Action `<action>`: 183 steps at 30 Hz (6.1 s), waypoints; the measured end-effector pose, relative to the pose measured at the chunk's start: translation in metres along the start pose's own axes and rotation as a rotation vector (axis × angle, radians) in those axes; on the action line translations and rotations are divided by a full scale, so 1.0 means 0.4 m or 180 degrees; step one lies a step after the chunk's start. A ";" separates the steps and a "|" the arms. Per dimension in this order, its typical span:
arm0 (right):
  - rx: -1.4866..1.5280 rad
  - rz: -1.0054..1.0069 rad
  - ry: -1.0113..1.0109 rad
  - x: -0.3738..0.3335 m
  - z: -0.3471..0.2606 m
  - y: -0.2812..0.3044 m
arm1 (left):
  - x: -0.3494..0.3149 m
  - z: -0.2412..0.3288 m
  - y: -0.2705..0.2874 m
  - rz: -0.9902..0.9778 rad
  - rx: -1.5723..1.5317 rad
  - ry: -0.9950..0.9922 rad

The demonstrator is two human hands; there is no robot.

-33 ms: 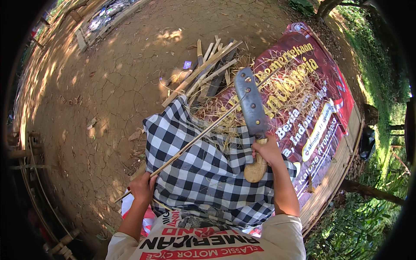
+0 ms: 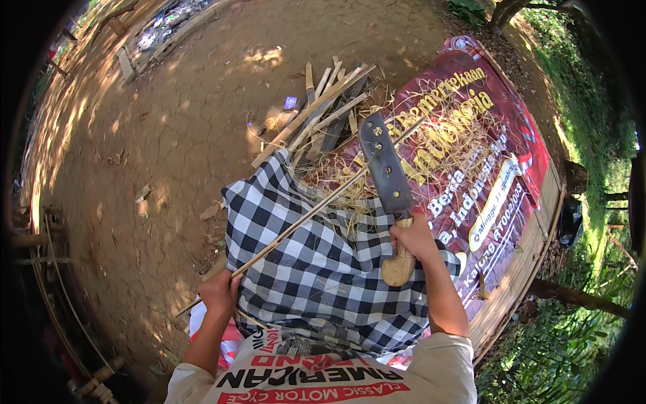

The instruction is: The person shaves a thin wooden stick using a large knife, smoothing the length of the wood while holding it against their lap covered with a checkered cloth.

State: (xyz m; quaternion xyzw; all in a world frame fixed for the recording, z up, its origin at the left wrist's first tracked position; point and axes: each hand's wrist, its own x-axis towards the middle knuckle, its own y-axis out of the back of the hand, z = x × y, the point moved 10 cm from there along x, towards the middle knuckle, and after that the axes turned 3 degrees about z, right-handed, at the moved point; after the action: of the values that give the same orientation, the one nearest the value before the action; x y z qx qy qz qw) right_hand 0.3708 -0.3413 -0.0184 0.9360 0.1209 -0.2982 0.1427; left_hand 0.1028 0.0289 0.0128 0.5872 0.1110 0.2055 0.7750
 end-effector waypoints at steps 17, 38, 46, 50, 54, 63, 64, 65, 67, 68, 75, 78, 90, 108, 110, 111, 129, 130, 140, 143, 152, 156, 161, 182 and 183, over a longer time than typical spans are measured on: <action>0.0226 -0.0364 -0.0016 -0.012 -0.008 -0.048 | 0.002 0.014 0.003 0.0161 -0.0315 -0.0176; 0.0516 -0.0161 -0.0007 -0.033 0.020 -0.087 | 0.009 0.012 0.001 -0.0013 -0.0288 -0.0104; 0.0546 -0.0395 -0.0004 -0.034 0.015 -0.087 | 0.012 0.013 -0.011 -0.0066 -0.0311 -0.0136; -0.0249 -0.0571 -0.0147 -0.065 0.067 -0.159 | 0.016 0.006 -0.011 -0.0153 -0.0094 -0.0070; 0.0072 -0.0793 -0.0039 -0.076 0.008 -0.156 | 0.016 0.019 -0.006 -0.0081 -0.0356 -0.0140; -0.0384 -0.1232 -0.0142 -0.135 0.021 -0.246 | 0.019 0.016 -0.009 -0.0164 -0.0348 -0.0085; -0.0500 -0.1178 -0.0054 -0.141 -0.003 -0.245 | 0.011 0.014 -0.012 -0.0126 -0.0474 -0.0096; -0.0259 -0.1060 -0.0074 -0.126 -0.002 -0.241 | 0.012 0.011 -0.018 -0.0088 -0.0380 -0.0140; 0.0192 -0.0778 -0.0115 -0.099 0.011 -0.224 | 0.011 0.008 -0.020 -0.0083 -0.0438 -0.0096; 0.0261 -0.0664 -0.0170 -0.100 0.025 -0.227 | 0.009 0.006 -0.020 -0.0079 -0.0466 -0.0072; -0.0664 -0.1443 0.0017 -0.191 0.069 -0.358 | 0.014 0.006 -0.020 -0.0063 -0.0592 -0.0203; -0.0187 -0.1147 -0.0060 -0.168 0.036 -0.327 | 0.015 0.003 -0.018 -0.0060 -0.0559 -0.0093; -0.0569 -0.1390 0.0102 -0.231 0.061 -0.396 | 0.023 0.017 -0.012 -0.0171 -0.0662 0.0035; 0.0322 -0.0304 0.0119 -0.151 0.024 -0.219 | 0.071 0.036 -0.012 -0.0745 -0.1461 0.0423; 0.0399 -0.0059 0.0201 -0.116 -0.001 -0.152 | 0.082 0.040 -0.010 -0.0778 -0.1481 0.0382; 0.0426 0.0070 0.0237 -0.104 -0.016 -0.119 | 0.084 0.038 -0.015 -0.0758 -0.1508 0.0286; -0.0600 -0.0069 0.0359 -0.061 -0.083 -0.066 | 0.096 0.012 -0.032 -0.0475 -0.0946 -0.0026; -0.0409 0.0069 0.0345 -0.047 -0.082 -0.051 | 0.099 0.015 -0.034 -0.0450 -0.0937 -0.0065; -0.0295 -0.0167 0.0180 -0.025 -0.057 -0.082 | 0.100 0.006 -0.034 -0.0423 -0.0863 -0.0041; -0.0364 -0.0223 -0.0004 -0.040 -0.016 -0.132 | 0.098 0.013 -0.034 -0.0419 -0.0848 -0.0010; 0.0289 0.0007 0.0060 -0.028 -0.030 -0.115 | 0.089 0.006 -0.046 -0.0420 -0.0881 0.0069; -0.0183 -0.0675 -0.0103 -0.068 -0.009 -0.175 | 0.093 -0.001 -0.040 -0.0463 -0.0867 0.0113; 0.0408 -0.0179 -0.0079 -0.052 -0.015 -0.153 | 0.094 0.020 -0.036 -0.0321 -0.0868 -0.0007; 0.0084 -0.0776 -0.0228 -0.119 0.034 -0.281 | 0.092 0.026 -0.030 -0.0431 -0.0898 0.0125; -0.0103 -0.0997 -0.0215 -0.135 0.040 -0.304 | 0.092 0.025 -0.028 -0.0442 -0.0870 0.0129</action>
State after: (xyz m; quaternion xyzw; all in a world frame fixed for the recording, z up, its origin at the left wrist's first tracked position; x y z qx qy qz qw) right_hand 0.2816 -0.2413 -0.0227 0.8928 0.2652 -0.3460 0.1136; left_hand 0.1419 0.0345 0.0076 0.4628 0.1379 0.1763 0.8577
